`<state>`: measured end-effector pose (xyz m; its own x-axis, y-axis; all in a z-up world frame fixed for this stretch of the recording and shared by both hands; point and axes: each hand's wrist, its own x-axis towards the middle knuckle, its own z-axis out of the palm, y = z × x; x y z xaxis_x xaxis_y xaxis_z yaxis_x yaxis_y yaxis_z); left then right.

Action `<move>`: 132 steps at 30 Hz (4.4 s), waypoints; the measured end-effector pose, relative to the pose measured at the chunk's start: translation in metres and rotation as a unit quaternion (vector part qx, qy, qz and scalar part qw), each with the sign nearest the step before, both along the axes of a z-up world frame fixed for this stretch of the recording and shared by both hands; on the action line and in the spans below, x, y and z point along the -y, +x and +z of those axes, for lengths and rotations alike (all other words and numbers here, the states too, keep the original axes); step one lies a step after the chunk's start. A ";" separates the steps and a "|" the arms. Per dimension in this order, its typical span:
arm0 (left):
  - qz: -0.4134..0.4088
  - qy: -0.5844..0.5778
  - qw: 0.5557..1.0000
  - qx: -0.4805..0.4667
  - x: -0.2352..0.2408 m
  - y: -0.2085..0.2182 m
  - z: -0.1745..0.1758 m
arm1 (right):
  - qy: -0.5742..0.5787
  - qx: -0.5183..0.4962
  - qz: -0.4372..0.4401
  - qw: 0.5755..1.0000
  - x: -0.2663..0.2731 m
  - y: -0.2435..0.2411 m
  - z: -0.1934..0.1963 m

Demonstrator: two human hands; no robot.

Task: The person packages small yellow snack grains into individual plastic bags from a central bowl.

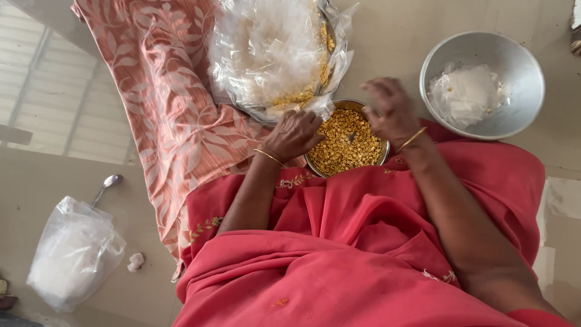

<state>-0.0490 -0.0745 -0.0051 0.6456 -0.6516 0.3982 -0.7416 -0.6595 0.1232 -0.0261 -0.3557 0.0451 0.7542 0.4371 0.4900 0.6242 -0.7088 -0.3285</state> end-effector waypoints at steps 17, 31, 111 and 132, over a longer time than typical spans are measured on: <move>0.130 -0.140 0.981 0.024 -0.020 0.038 0.044 | 0.007 -0.038 0.019 0.999 -0.023 -0.005 0.007; 0.109 -0.064 0.914 -0.386 -0.081 0.003 0.057 | 0.179 -0.290 0.080 0.937 -0.102 0.076 -0.027; 0.162 -0.100 0.981 0.038 0.013 -0.003 0.026 | -0.203 -0.317 -0.236 0.896 0.206 0.100 -0.078; -0.037 -0.017 0.998 0.040 0.047 -0.106 0.027 | 0.012 -0.115 -0.251 0.961 0.225 0.077 -0.094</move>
